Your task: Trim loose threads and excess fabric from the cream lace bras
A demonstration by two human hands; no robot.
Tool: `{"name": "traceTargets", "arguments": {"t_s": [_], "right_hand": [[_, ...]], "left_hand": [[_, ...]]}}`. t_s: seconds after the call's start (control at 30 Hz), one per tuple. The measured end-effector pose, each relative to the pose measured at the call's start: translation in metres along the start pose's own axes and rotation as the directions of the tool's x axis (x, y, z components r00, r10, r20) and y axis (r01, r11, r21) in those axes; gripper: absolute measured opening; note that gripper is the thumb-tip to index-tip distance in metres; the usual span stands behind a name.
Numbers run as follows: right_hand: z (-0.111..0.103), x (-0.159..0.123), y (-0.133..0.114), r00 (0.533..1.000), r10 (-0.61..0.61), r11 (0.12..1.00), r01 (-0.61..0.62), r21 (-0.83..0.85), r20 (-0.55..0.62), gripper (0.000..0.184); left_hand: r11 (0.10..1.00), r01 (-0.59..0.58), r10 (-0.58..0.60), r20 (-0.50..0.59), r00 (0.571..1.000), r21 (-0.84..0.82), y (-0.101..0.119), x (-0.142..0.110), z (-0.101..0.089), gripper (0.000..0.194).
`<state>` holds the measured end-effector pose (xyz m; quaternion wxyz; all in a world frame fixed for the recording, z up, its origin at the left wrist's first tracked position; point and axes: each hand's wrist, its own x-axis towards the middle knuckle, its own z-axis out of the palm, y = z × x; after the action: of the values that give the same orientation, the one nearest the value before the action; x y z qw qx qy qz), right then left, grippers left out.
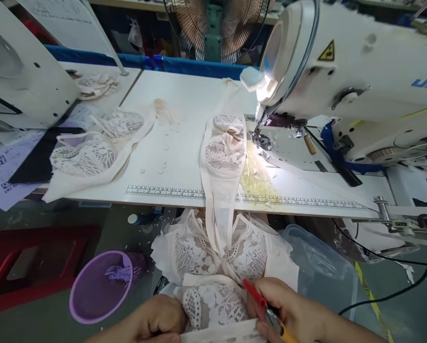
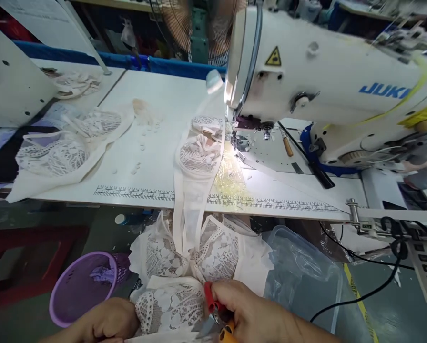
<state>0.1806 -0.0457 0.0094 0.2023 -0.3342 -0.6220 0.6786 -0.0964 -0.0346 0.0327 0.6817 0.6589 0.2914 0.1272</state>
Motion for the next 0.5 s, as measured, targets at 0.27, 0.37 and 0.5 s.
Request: {"name": "traceTargets", "arguments": {"t_s": [0.27,0.37,0.5], "right_hand": [[-0.032,0.037,-0.021,0.876,-0.067,0.980,-0.032,-0.197,-0.477,0.026],[-0.040,0.041,-0.025,0.836,-0.045,0.985,-0.052,-0.161,-0.546,0.037],[-0.040,0.036,-0.027,0.843,-0.023,0.990,-0.057,-0.132,-0.537,0.044]], "left_hand": [[0.889,0.105,0.102,-0.417,0.903,0.446,0.047,0.052,-0.049,0.019],[0.929,0.163,0.020,-0.487,0.873,0.332,0.051,0.063,-0.053,0.018],[0.980,0.150,-0.080,-0.434,0.897,0.129,0.053,0.063,-0.050,0.026]]}}
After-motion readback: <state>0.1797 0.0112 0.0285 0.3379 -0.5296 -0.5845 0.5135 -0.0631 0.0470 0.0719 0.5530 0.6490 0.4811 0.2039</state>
